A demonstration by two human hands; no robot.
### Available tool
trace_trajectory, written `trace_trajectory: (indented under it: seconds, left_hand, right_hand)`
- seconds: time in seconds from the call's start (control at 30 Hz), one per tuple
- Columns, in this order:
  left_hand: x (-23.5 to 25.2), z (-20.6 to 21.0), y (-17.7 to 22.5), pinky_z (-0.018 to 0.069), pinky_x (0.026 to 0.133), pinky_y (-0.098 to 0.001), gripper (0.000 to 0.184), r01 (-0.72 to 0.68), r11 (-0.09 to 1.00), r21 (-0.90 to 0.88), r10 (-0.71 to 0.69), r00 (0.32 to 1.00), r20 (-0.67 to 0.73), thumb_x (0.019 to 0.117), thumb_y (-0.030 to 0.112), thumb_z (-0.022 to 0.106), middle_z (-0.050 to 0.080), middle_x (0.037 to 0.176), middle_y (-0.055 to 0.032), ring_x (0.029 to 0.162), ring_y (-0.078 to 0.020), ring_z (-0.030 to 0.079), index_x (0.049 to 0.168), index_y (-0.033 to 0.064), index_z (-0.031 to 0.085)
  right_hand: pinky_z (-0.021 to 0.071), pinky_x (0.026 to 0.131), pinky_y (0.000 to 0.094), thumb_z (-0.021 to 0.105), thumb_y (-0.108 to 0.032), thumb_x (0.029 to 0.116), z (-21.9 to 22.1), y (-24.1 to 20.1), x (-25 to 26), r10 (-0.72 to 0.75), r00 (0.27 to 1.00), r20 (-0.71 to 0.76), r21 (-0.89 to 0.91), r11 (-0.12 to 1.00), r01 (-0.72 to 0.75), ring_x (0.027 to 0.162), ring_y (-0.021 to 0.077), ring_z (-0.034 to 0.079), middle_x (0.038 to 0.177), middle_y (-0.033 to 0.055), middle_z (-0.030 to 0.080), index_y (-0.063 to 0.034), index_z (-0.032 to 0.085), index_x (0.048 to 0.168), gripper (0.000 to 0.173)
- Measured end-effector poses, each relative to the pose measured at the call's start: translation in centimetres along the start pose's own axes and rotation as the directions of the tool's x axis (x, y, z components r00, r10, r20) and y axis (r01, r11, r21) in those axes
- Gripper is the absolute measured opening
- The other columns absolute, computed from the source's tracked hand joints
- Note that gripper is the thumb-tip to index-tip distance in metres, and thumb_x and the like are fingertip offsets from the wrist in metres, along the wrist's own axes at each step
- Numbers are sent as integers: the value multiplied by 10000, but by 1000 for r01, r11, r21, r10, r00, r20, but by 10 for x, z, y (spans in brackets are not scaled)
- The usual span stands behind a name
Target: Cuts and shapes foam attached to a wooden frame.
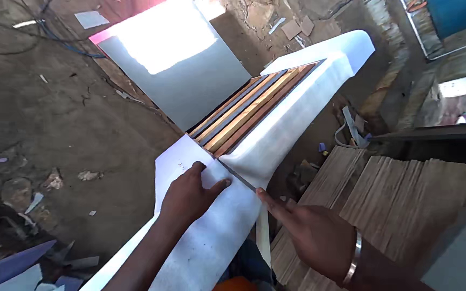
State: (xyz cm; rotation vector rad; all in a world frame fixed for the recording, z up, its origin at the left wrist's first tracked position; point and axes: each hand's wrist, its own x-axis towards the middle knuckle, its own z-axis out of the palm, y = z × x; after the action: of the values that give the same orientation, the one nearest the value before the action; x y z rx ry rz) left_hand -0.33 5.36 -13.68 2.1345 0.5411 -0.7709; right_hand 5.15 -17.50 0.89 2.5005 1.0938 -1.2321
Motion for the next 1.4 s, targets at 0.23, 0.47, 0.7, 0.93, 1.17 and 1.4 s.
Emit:
trace_trajectory:
  seconds: [0.23, 0.47, 0.7, 0.93, 1.17, 1.4]
  left_hand:
    - [-4, 27, -14, 540, 695, -642, 652, -40, 996, 82, 59, 966, -251, 817, 635, 767, 688, 834, -171, 782, -384, 690, 1142, 81, 657]
    - [-3, 39, -22, 552, 637, -503, 485, -158, 987, -6, 146, 924, -352, 837, 459, 820, 675, 793, -79, 683, -219, 661, 1085, 73, 662]
    - [0, 53, -28, 537, 563, -356, 396, -186, 983, 2, 166, 872, -460, 832, 413, 811, 639, 732, -2, 601, -106, 614, 1000, 98, 640]
    - [0, 58, -25, 530, 583, -286, 426, -206, 977, 58, 206, 834, -512, 839, 432, 797, 643, 751, 11, 618, -59, 604, 1022, 79, 642]
    - [-3, 61, -23, 548, 656, -413, 537, -167, 973, 158, 228, 784, -578, 840, 444, 791, 673, 888, -64, 726, -166, 642, 1180, 68, 614]
    - [-48, 120, 33, 430, 1089, -599, 678, -329, 763, 557, 575, 740, -350, 805, 649, 733, 561, 1425, -185, 1336, -393, 511, 1228, 120, 705]
  right_hand:
    - [573, 530, 437, 602, 1, 898, 83, 42, -19, -97, 944, -317, 105, 985, 137, 617, 294, 673, 932, 148, 681, -220, 335, 1615, 796]
    - [593, 555, 407, 635, -27, 917, 157, 78, -3, -163, 810, -563, 96, 961, 260, 680, 276, 699, 969, 124, 708, -267, 414, 1577, 736]
    - [603, 579, 392, 607, -20, 924, 229, 94, 16, -123, 702, -701, 185, 920, 346, 661, 256, 691, 1007, 110, 720, -301, 446, 1558, 712]
    - [605, 575, 387, 602, 8, 914, 266, 113, -7, -120, 671, -732, 217, 892, 396, 682, 251, 703, 1022, 114, 715, -264, 466, 1543, 698]
    - [616, 641, 356, 574, -76, 953, 353, 125, -61, -46, 673, -738, 279, 887, 367, 741, 225, 722, 1008, 104, 726, -171, 506, 1508, 567]
    - [603, 712, 323, 466, -169, 1056, 339, 109, -59, 140, 596, -791, 388, 868, 311, 830, 193, 718, 1065, 86, 721, -162, 488, 1475, 420]
